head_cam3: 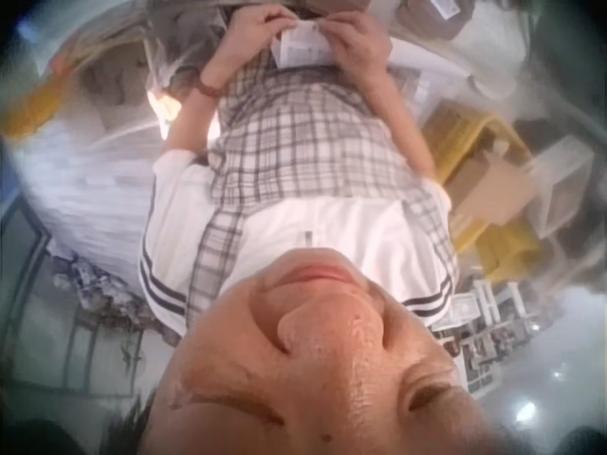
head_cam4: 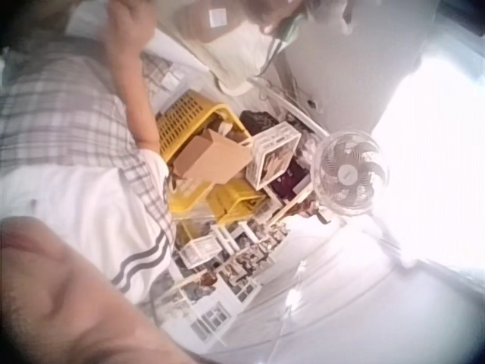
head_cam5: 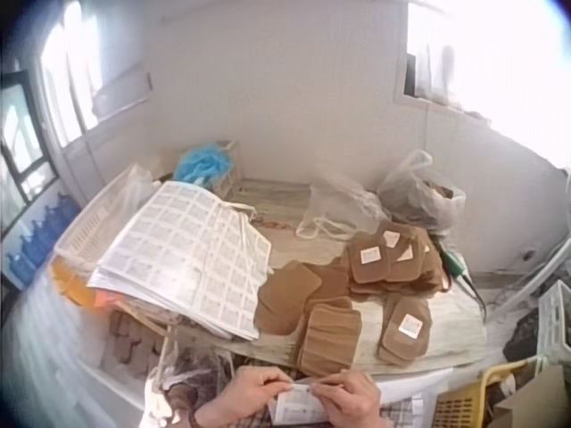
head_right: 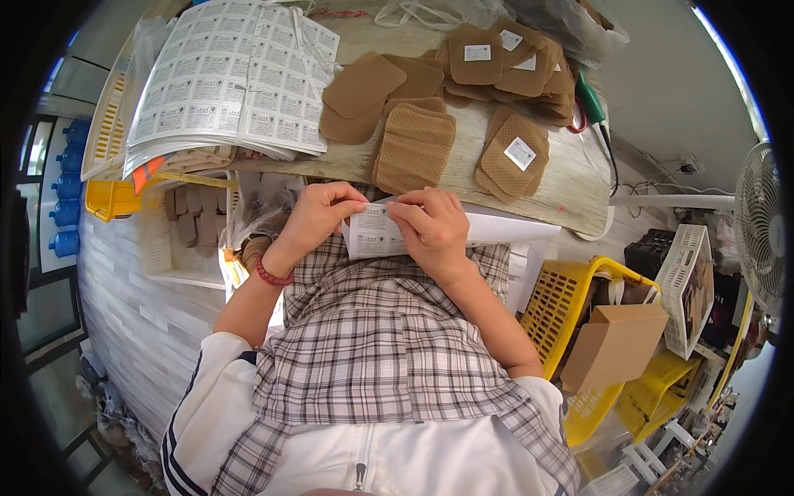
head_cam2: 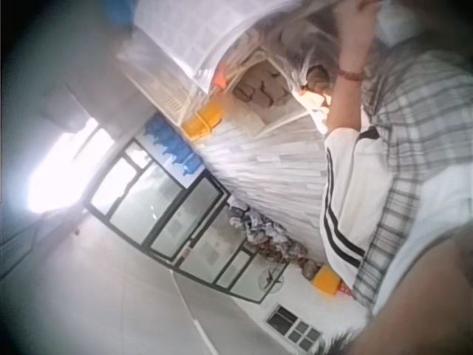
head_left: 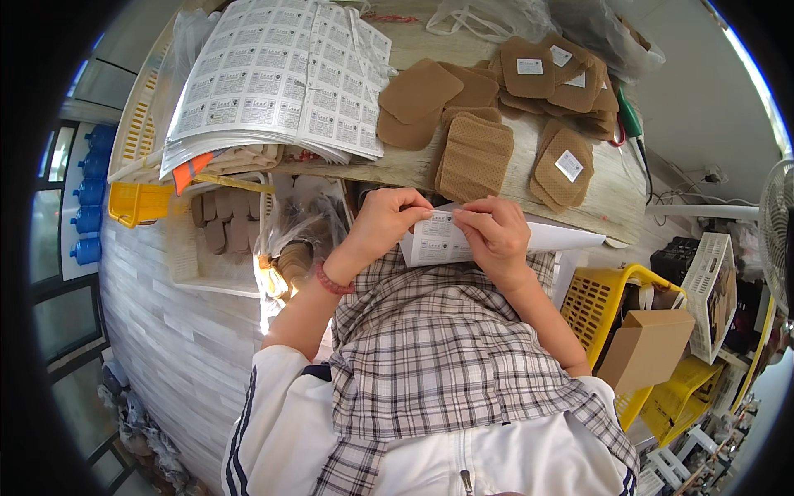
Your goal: The person repeatedly peels small white labels from a sheet and affixes them to brown rectangular pads on a cluttered worktable. The person handles the pads one at a time, placing each labeled pad into a growing stack.
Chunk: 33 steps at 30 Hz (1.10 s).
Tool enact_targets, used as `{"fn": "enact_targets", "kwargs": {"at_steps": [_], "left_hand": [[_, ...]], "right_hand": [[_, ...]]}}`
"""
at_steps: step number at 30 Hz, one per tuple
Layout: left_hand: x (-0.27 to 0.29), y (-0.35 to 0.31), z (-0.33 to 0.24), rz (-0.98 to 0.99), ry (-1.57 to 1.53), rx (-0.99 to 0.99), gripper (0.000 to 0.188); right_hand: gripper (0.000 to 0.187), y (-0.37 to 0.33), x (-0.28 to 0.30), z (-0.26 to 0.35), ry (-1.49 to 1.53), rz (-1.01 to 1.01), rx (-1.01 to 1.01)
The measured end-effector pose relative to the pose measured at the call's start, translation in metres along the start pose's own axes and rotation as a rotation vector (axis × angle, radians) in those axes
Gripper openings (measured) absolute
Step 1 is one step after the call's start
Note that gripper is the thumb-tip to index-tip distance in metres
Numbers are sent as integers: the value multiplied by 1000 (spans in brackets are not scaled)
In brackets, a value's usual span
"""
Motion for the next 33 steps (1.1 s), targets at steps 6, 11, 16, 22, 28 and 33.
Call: {"fn": "enact_targets", "kwargs": {"at_steps": [6,11,16,22,28,33], "left_hand": [[2,6,12,24,-99,108,14],[4,10,19,60,-227,157,14],[-2,14,37,130,-401,266,15],[-1,23,27,30,-176,187,14],[-21,-1,-69,-135,529,-703,8],[-39,11,-60,-50,588,-778,6]], "right_hand": [[18,1,-3,3,-3,-10,3],[20,-4,-6,1,108,-10,-31],[21,-8,-1,6,209,10,82],[14,-8,11,-6,472,8,-106],[6,16,0,-88,756,-36,-689],[6,35,-24,-113,663,103,-713]]}}
Point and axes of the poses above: each hand's wrist, its own y-axis towards the middle knuckle, its own x-axis out of the back of the hand, z = x × y, the point moved 8 cm from there along y, towards the middle knuckle, and after that the axes turned 10 degrees about -y, right-handed, at the moved point
